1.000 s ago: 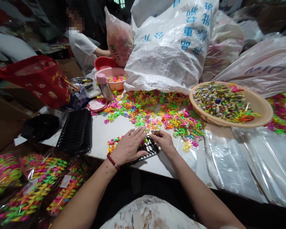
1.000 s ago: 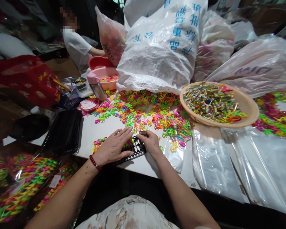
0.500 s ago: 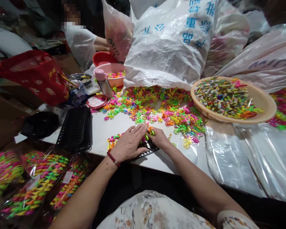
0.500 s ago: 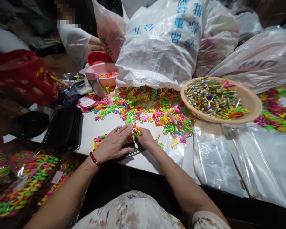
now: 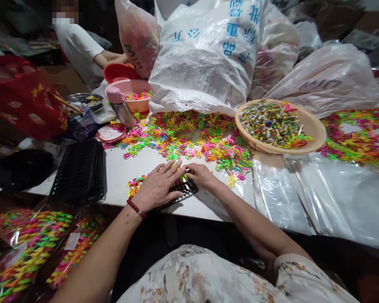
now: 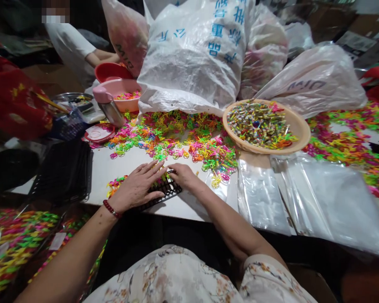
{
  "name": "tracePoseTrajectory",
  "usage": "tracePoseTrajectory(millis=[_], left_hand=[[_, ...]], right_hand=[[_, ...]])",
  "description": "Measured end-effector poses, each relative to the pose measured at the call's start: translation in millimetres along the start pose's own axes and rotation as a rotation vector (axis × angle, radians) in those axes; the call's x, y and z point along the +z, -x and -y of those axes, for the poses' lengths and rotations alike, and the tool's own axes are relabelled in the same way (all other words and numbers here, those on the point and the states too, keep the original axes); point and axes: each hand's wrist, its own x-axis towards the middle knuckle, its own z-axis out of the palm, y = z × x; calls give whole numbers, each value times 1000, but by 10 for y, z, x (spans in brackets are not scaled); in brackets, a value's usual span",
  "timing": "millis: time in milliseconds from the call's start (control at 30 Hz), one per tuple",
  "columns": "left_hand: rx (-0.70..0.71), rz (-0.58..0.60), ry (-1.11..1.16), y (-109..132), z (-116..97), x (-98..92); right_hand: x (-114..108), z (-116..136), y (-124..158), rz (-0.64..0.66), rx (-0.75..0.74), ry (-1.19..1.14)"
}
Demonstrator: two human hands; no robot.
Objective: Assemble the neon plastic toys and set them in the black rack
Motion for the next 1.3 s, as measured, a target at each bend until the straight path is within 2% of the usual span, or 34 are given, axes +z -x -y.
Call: tracePoseTrajectory(millis=[100, 133, 200, 267, 333, 433, 500, 600, 700, 800, 867, 1033, 1167, 1300], left_hand=[[-1, 20, -9, 2, 4, 0], [-1, 27, -9, 4, 8, 1], [-6, 31, -2, 5, 16, 0], [-8, 28, 7, -2, 17, -6], [-11, 27, 10, -22, 6, -20], [-28, 19, 6, -74, -23, -43], [-30, 24, 12, -110, -32, -51], [-26, 48, 46, -131, -12, -54], [-26, 58, 88, -107, 31, -60], [-24, 59, 131, -63, 67, -68], [-19, 53, 154, -37, 79, -69], [-6, 41, 170, -5, 78, -73], [-12, 37, 164, -2, 75, -71], [-12, 42, 176, -2, 76, -70]], right_hand=[[-346, -127, 175, -119, 15, 51], [-437, -170, 246, -101, 19, 138], [-541, -239, 386, 18, 18, 333], [-550, -274, 496, 144, 8, 476], [-513, -282, 561, 203, -11, 542], [-469, -280, 582, 190, -5, 561], [-454, -279, 560, 142, 54, 546], [-380, -255, 475, -9, 172, 367], [-193, -183, 333, -153, 253, -60], [42, -99, 181, -176, 304, -509], [167, -63, 109, -154, 302, -669], [294, -53, 56, -133, 313, -809], [291, -44, 60, -153, 320, -839], [272, 23, 30, -188, 394, -898]])
